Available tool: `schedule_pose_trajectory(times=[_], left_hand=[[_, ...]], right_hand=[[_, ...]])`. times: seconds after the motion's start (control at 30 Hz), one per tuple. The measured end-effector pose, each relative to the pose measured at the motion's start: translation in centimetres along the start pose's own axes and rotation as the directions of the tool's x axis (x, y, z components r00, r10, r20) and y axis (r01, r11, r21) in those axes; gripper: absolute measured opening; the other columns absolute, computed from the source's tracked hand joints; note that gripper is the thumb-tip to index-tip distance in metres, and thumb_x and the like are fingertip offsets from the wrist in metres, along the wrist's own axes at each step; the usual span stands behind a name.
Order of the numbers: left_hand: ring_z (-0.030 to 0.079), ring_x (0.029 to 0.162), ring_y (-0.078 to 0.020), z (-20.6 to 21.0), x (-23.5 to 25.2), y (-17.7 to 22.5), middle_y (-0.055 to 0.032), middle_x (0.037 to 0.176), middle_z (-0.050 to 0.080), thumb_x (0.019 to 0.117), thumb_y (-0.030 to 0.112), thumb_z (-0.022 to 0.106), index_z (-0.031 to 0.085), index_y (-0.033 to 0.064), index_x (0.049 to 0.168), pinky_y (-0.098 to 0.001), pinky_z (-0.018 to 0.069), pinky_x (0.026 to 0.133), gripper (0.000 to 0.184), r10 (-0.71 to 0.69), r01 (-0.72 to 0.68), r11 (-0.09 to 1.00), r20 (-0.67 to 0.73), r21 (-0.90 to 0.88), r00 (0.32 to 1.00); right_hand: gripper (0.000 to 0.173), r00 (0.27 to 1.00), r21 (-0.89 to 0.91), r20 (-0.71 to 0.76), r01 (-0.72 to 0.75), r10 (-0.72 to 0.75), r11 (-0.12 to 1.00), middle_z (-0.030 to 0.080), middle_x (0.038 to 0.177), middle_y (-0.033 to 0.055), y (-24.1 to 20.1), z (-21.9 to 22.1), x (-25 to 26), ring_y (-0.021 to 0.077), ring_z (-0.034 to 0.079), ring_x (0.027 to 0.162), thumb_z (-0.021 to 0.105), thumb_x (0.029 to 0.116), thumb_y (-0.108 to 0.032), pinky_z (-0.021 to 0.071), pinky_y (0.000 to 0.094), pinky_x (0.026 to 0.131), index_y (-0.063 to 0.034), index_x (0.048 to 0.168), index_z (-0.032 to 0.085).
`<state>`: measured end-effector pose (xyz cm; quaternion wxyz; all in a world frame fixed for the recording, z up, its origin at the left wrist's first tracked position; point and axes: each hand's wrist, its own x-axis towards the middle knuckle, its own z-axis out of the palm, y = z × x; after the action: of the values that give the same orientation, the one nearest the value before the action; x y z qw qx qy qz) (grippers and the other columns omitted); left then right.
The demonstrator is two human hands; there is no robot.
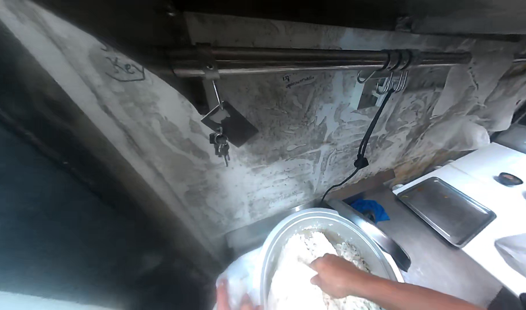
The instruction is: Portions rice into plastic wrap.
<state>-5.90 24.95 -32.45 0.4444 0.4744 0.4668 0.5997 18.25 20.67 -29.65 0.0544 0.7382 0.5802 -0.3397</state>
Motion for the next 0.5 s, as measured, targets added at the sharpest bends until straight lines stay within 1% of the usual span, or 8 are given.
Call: schedule_pose_trajectory(times=[0.07,0.1,0.13,0.23,0.27,0.33,0.4,0.5], left_hand=[[0.069,0.096,-0.0112,0.0,-0.1,0.0,-0.0113,0.16,0.042,0.0998,0.0,0.053,0.038,0.0049,0.158,-0.0291,0.0609,0.069,0.06,-0.007,0.007,1.0,-0.009,-0.007,1.0],[0.069,0.095,-0.0109,0.0,-0.1,0.0,-0.0108,0.16,0.043,0.0998,0.0,0.052,0.038,0.0052,0.158,-0.0287,0.0607,0.068,0.06,-0.009,0.009,1.0,-0.014,-0.011,1.0],[0.069,0.095,-0.0108,0.0,-0.1,0.0,-0.0104,0.159,0.043,0.1,0.0,0.053,0.038,0.0056,0.158,-0.0285,0.0607,0.068,0.06,-0.01,0.01,1.0,-0.018,-0.018,1.0],[0.069,0.091,-0.0102,0.1,-0.2,-0.1,-0.0108,0.159,0.043,0.0998,0.0,0.054,0.038,0.0048,0.158,-0.028,0.0605,0.067,0.06,-0.008,0.007,1.0,-0.032,-0.027,0.999],[0.069,0.089,-0.0102,0.1,-0.2,-0.1,-0.011,0.158,0.044,0.0994,-0.001,0.054,0.039,0.0046,0.157,-0.0281,0.0603,0.065,0.06,-0.011,0.01,0.999,-0.038,-0.032,0.999],[0.069,0.086,-0.0101,0.2,-0.1,-0.1,-0.011,0.157,0.045,0.0992,-0.001,0.054,0.039,0.0041,0.157,-0.028,0.0602,0.064,0.06,-0.012,0.011,0.999,-0.039,-0.035,0.999],[0.069,0.086,-0.0097,0.2,-0.1,-0.2,-0.0111,0.157,0.045,0.0987,-0.003,0.053,0.039,0.0037,0.157,-0.0277,0.0602,0.064,0.06,-0.011,0.01,0.999,-0.037,-0.039,0.999],[0.069,0.085,-0.0096,0.3,-0.1,0.0,-0.0112,0.156,0.046,0.0988,-0.003,0.053,0.04,0.003,0.156,-0.0271,0.0597,0.064,0.059,-0.02,0.018,0.999,-0.042,-0.048,0.999]], right_hand=[[0.042,0.997,0.014,0.053,-0.061,0.06,0.998,0.07,0.089,0.017,1.6,-1.7,0.3,0.0366,0.07,0.081,0.058,0.0993,-0.047,0.0556,0.0636,0.07,-0.0064,0.1,0.068],[0.044,0.993,0.009,0.08,-0.089,0.088,0.996,0.068,0.085,0.0165,2.2,-2.5,0.2,0.0349,0.069,0.075,0.056,0.1,-0.048,0.0555,0.0607,0.066,-0.0055,0.098,0.067],[0.045,0.989,0.001,0.099,-0.11,0.109,0.994,0.068,0.085,0.0167,2.5,-3.3,0.0,0.0344,0.069,0.074,0.055,0.1012,-0.048,0.0559,0.0596,0.066,-0.0049,0.099,0.067],[0.045,0.989,-0.079,0.076,-0.119,0.125,0.99,0.069,0.09,0.0163,2.6,-5.0,-1.1,0.0351,0.07,0.082,0.054,0.1016,-0.05,0.0562,0.0609,0.072,-0.0065,0.102,0.068],[0.045,0.99,-0.12,0.039,-0.13,0.136,0.984,0.07,0.094,0.017,2.4,-5.5,-1.5,0.0372,0.07,0.089,0.054,0.101,-0.05,0.0556,0.0635,0.076,-0.0072,0.103,0.069],[0.043,0.982,-0.194,-0.082,-0.183,0.17,0.964,0.07,0.099,0.0186,1.8,-6.5,-2.0,0.0407,0.069,0.097,0.054,0.1011,-0.048,0.0557,0.0659,0.079,-0.0081,0.108,0.069],[0.04,0.959,-0.252,-0.204,-0.248,0.199,0.935,0.07,0.102,0.0198,1.5,-6.9,-1.5,0.0427,0.07,0.099,0.051,0.1028,-0.044,0.0561,0.0657,0.078,-0.0096,0.117,0.066],[0.034,0.953,-0.315,-0.262,-0.231,0.15,0.92,0.071,0.101,0.0208,1.5,-5.2,0.6,0.0445,0.07,0.094,0.051,0.1032,-0.038,0.0561,0.0657,0.073,-0.0103,0.119,0.065]])
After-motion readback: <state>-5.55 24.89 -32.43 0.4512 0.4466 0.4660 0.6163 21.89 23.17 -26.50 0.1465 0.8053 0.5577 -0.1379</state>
